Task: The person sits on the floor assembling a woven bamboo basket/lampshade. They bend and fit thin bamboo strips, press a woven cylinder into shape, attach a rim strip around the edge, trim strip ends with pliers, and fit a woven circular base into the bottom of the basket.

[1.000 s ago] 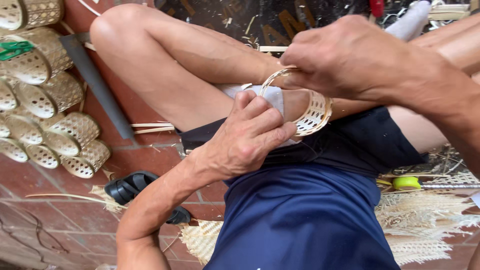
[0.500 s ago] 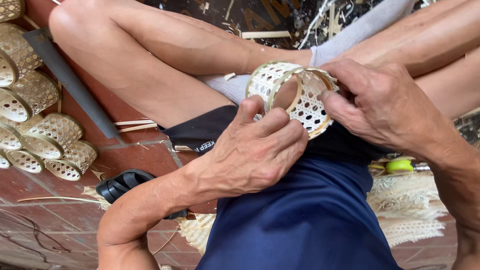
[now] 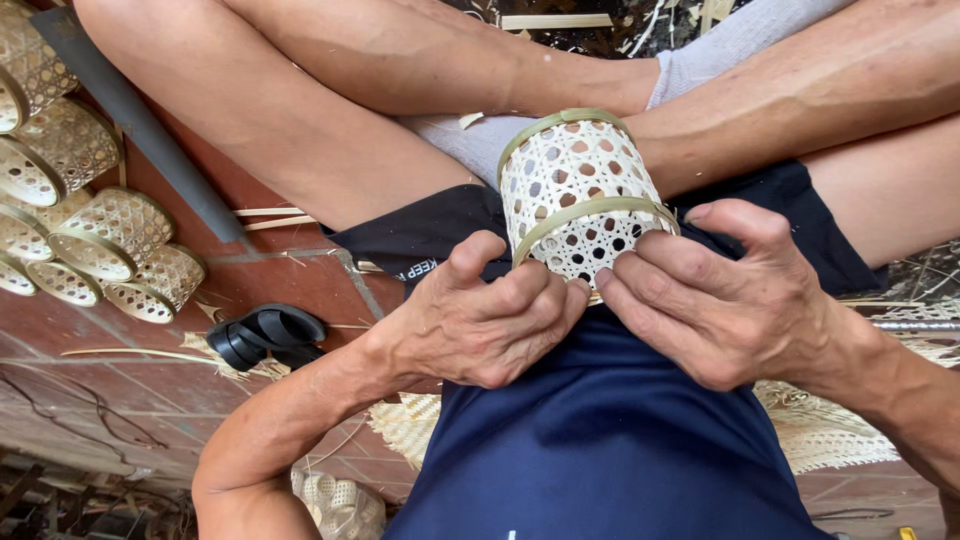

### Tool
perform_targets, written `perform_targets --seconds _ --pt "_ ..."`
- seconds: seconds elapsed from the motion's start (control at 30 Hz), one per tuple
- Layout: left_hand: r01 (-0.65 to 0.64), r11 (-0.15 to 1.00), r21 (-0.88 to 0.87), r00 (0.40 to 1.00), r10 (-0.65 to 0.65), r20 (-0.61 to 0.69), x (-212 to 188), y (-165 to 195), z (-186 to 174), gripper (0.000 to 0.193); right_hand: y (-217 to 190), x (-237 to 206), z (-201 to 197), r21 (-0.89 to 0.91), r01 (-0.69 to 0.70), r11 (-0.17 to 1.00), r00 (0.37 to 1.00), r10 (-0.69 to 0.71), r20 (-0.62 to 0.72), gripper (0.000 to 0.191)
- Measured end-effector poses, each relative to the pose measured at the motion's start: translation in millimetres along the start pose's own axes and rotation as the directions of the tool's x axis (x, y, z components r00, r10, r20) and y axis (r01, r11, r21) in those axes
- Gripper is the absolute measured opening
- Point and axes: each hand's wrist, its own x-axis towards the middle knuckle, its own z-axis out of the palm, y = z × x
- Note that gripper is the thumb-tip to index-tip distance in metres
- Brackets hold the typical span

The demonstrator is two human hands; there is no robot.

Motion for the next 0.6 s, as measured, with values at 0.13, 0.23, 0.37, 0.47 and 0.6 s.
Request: perform_targets --seconds 0.13,0.23,0.37,0.47,0.6 --pt "0.050 0.997 -0.051 0.999 -0.050 -0.012 -1.5 -8.7 -0.7 0.035 14.2 -4.3 9.4 0.076 0.032 0.997 0.999 -0.031 -0.017 0.019" --pt "0.029 0.992 -0.123 0.997 -0.037 -0.063 -1.4 -22.2 -0.4 0.030 23.8 -1.4 12.9 0.113 0.059 0.992 0.998 -0.055 -0.030 0.015" --pt "-0.001 0.993 -0.114 0.999 -0.004 -0.046 -0.9 -32.7 -2.9 0.033 27.7 5.9 12.1 0.084 0.061 0.995 0.998 -0.061 -0.011 0.018" --pt "0.010 0.998 -0.056 1.000 -0.010 -0.006 0.3 -31.4 -5.7 0.033 25.9 9.5 10.3 0.061 0.044 0.997 0.998 -0.047 0.044 0.019" --pt "0.089 0.996 -0.002 0.994 -0.089 0.067 2.9 -25.4 -12.0 0.034 24.2 14.0 10.7 0.038 0.006 0.999 0.997 -0.009 0.081 0.022"
